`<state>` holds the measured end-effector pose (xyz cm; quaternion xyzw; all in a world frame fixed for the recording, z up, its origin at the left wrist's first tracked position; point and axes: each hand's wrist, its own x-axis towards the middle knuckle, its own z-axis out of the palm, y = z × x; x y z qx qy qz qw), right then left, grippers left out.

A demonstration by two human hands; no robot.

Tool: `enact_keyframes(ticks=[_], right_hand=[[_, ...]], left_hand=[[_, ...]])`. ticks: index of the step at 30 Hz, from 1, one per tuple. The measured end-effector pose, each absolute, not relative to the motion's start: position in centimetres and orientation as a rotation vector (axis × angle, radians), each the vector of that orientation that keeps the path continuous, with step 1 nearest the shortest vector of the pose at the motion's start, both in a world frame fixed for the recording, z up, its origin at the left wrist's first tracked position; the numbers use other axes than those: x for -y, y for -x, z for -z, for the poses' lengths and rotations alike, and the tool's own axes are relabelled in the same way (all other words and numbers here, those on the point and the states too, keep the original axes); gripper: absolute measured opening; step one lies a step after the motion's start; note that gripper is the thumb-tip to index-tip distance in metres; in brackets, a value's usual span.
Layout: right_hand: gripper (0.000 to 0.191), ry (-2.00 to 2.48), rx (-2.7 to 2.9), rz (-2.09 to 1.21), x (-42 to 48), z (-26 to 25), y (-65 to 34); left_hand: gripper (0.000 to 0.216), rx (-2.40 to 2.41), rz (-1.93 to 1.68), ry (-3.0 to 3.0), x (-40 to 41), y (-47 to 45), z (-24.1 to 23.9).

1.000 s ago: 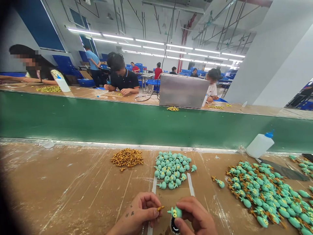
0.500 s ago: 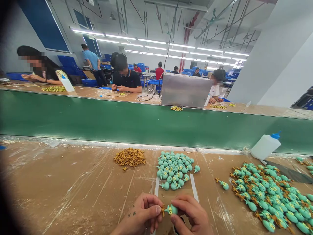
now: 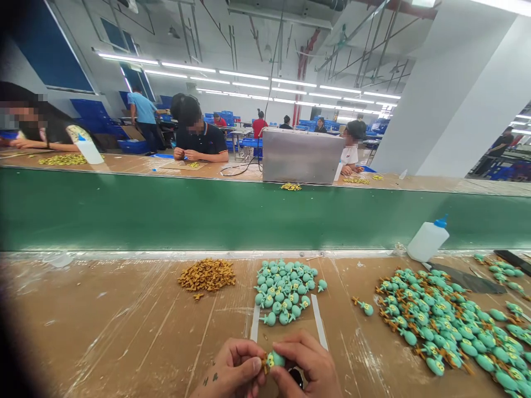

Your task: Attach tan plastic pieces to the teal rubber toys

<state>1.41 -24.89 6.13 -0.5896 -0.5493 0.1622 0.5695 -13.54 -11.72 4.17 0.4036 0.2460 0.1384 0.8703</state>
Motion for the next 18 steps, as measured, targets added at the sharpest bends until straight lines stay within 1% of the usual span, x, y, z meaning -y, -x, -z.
enact_keyframes(ticks=[3,6,8,10,12,14,18], right_hand=[[0.027,1.427,1.167,-0.385,25.2,-6.4,-1.9],[0.039,1.686,0.905,-0.256,27.0,-5.7,-4.8],[0.047,1.917,0.708,-0.101,28.6,-4.8,-7.9],[0.056,2.090,0.659,0.023,30.0,-4.0,-11.0],[0.056,2.168,0.682,0.081,30.9,-3.4,-13.3],[0.050,2.178,0.736,0.104,31.1,-3.4,-14.4],[0.042,2.132,0.888,0.175,29.2,-4.3,-14.1]], left_hand=[[0.069,-0.507,-0.281,-0.861,11.6,13.4,-4.2],[0.079,-0.499,-0.297,-0.911,11.4,13.1,-4.5],[0.079,-0.493,-0.308,-0.930,11.2,13.1,-4.7],[0.074,-0.476,-0.310,-0.934,11.0,13.1,-4.7],[0.070,-0.458,-0.312,-0.944,10.8,13.1,-4.4],[0.067,-0.451,-0.311,-0.955,10.7,13.1,-4.0],[0.065,-0.477,-0.324,-0.961,10.3,12.7,-3.1]])
